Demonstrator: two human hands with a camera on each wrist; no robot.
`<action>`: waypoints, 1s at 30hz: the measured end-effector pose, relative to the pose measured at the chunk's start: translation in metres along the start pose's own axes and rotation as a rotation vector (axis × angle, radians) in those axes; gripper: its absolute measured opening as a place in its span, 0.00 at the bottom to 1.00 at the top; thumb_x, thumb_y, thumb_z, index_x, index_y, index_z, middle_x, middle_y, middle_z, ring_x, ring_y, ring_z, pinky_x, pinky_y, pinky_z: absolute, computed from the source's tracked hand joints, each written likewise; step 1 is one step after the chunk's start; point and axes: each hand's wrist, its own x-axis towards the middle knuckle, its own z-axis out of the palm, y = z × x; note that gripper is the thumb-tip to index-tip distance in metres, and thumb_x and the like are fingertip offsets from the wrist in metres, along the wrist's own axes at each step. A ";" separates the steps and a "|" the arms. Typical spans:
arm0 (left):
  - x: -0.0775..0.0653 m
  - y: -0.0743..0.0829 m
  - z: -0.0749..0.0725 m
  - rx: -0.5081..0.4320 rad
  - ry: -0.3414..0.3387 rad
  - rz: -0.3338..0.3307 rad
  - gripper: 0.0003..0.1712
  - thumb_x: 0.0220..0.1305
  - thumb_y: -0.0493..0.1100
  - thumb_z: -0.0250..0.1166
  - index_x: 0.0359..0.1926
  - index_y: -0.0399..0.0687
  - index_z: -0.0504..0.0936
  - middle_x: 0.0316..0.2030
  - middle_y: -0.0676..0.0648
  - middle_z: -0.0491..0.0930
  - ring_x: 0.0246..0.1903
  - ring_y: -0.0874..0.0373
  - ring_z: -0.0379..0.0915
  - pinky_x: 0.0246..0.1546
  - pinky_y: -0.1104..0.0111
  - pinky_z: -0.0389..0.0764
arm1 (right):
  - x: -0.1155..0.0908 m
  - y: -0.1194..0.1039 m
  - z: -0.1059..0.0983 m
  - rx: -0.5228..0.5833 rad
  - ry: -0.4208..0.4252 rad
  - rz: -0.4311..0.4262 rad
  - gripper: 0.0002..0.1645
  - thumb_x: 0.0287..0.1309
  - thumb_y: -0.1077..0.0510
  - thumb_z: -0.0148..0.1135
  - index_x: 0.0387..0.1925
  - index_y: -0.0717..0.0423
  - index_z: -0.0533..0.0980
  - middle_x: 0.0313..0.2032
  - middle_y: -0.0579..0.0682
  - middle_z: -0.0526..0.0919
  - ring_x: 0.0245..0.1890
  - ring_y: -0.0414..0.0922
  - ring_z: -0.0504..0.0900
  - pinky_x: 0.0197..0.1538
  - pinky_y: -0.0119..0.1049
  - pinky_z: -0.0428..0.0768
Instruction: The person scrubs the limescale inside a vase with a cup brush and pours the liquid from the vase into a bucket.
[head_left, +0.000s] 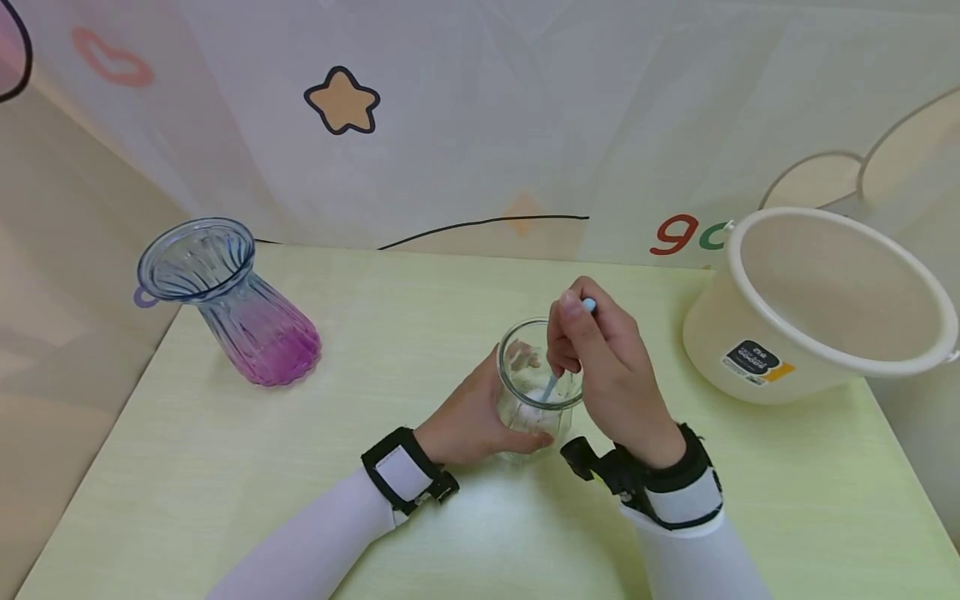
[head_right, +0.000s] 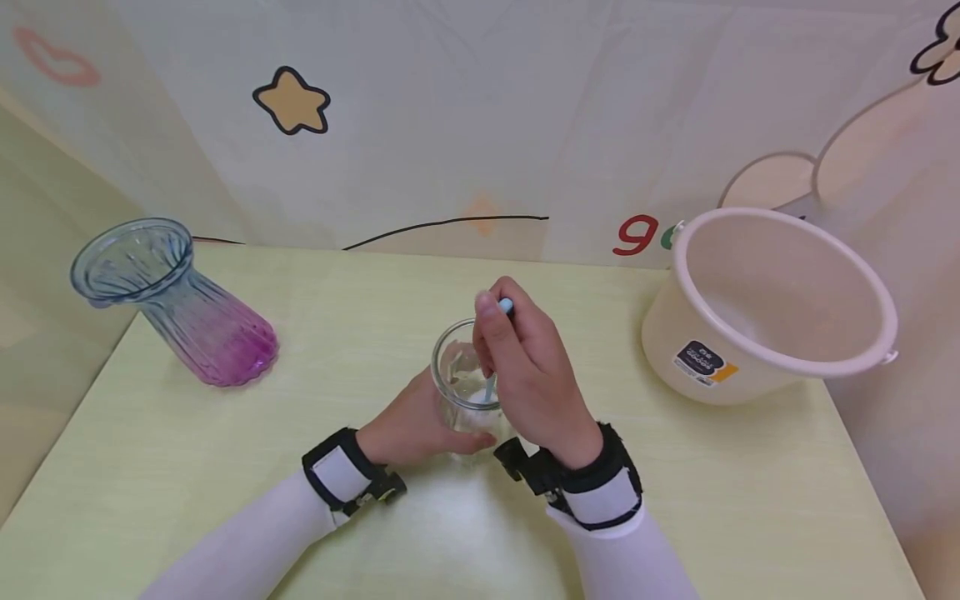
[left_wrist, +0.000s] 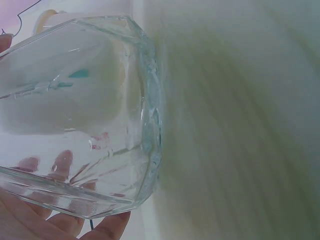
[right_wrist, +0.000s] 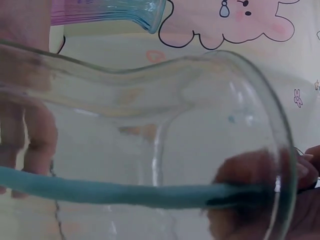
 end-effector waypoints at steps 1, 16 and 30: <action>0.000 0.000 0.000 -0.007 -0.002 0.003 0.58 0.46 0.45 0.85 0.72 0.70 0.58 0.60 0.51 0.75 0.59 0.56 0.74 0.62 0.61 0.78 | 0.000 0.001 0.000 -0.015 -0.003 0.014 0.19 0.81 0.63 0.41 0.28 0.65 0.61 0.20 0.51 0.62 0.19 0.45 0.60 0.24 0.35 0.68; -0.001 0.001 -0.001 -0.005 0.005 -0.018 0.57 0.45 0.46 0.85 0.70 0.69 0.59 0.59 0.53 0.76 0.58 0.55 0.74 0.63 0.60 0.77 | -0.001 -0.002 -0.001 0.024 0.007 0.013 0.20 0.82 0.59 0.41 0.29 0.65 0.62 0.22 0.50 0.65 0.21 0.44 0.65 0.26 0.36 0.66; -0.003 0.002 0.000 0.059 0.015 -0.049 0.57 0.44 0.50 0.86 0.70 0.69 0.59 0.60 0.58 0.73 0.58 0.60 0.73 0.61 0.62 0.77 | -0.004 -0.012 -0.003 0.251 0.160 -0.221 0.25 0.81 0.50 0.46 0.29 0.62 0.58 0.21 0.50 0.60 0.22 0.46 0.60 0.29 0.37 0.65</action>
